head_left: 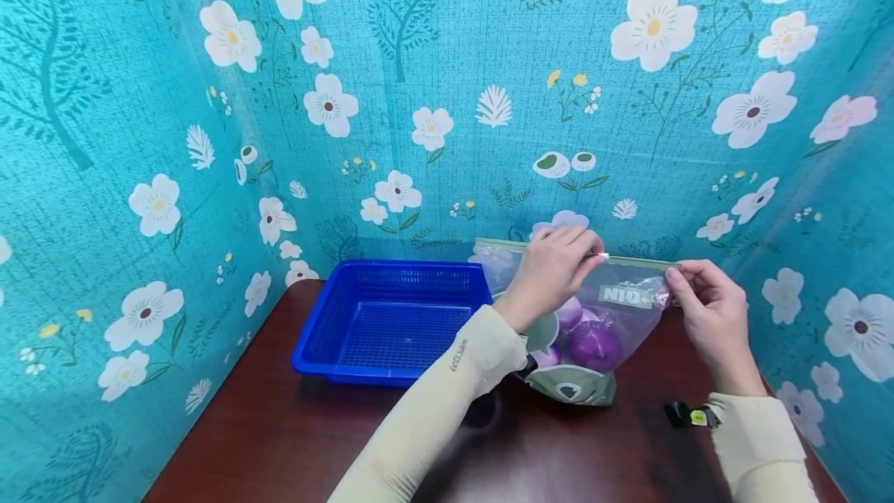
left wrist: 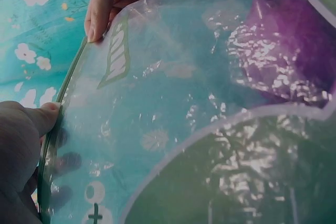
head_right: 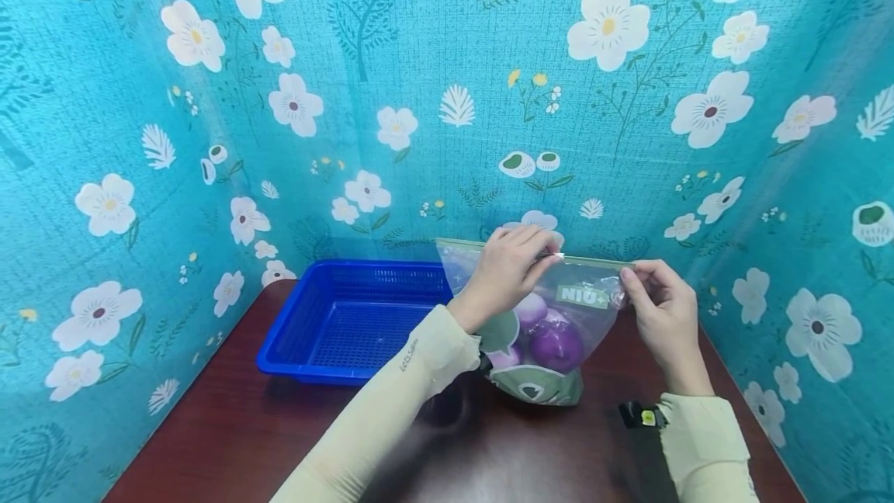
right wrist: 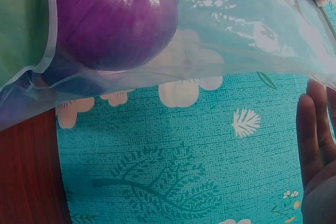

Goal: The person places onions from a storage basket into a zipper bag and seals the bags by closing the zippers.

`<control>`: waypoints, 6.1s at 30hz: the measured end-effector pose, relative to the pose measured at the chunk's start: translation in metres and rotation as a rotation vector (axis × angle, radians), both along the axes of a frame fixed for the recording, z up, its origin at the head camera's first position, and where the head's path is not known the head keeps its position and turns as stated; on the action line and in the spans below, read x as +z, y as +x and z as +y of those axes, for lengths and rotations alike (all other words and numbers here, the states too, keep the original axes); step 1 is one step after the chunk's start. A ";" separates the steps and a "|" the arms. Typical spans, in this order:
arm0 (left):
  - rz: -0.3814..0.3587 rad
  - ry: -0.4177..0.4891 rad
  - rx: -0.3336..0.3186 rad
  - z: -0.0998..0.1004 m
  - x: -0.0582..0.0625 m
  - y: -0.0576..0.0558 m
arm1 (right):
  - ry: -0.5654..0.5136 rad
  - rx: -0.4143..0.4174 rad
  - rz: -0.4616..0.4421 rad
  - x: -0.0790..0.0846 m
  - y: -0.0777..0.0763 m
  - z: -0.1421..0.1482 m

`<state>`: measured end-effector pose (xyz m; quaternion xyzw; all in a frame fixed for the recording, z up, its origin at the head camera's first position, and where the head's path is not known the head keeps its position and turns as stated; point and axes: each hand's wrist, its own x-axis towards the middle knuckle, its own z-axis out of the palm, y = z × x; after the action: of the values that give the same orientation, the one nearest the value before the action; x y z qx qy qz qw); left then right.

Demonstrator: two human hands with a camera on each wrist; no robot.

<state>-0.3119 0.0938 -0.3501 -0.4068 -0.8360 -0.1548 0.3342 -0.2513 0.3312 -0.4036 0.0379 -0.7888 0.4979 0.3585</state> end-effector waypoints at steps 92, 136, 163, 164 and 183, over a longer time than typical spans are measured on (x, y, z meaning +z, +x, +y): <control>-0.320 0.222 -0.415 -0.100 0.000 -0.035 | -0.034 -0.024 -0.051 -0.004 0.008 0.020; -0.533 0.442 -0.482 -0.122 -0.017 -0.051 | -0.039 -0.053 -0.091 -0.006 0.012 0.022; -0.540 0.435 -0.400 -0.118 -0.021 -0.049 | -0.080 -0.035 -0.056 -0.005 0.011 0.019; -0.537 0.432 -0.396 -0.117 -0.021 -0.049 | -0.088 -0.026 -0.055 -0.005 0.011 0.019; -0.497 0.480 -0.356 -0.117 -0.021 -0.048 | 0.203 0.362 -0.345 -0.026 0.020 0.030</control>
<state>-0.3603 -0.0227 -0.3710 -0.4060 -0.7477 -0.4954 0.1750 -0.2311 0.3611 -0.4291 0.1286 -0.8646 0.4711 0.1182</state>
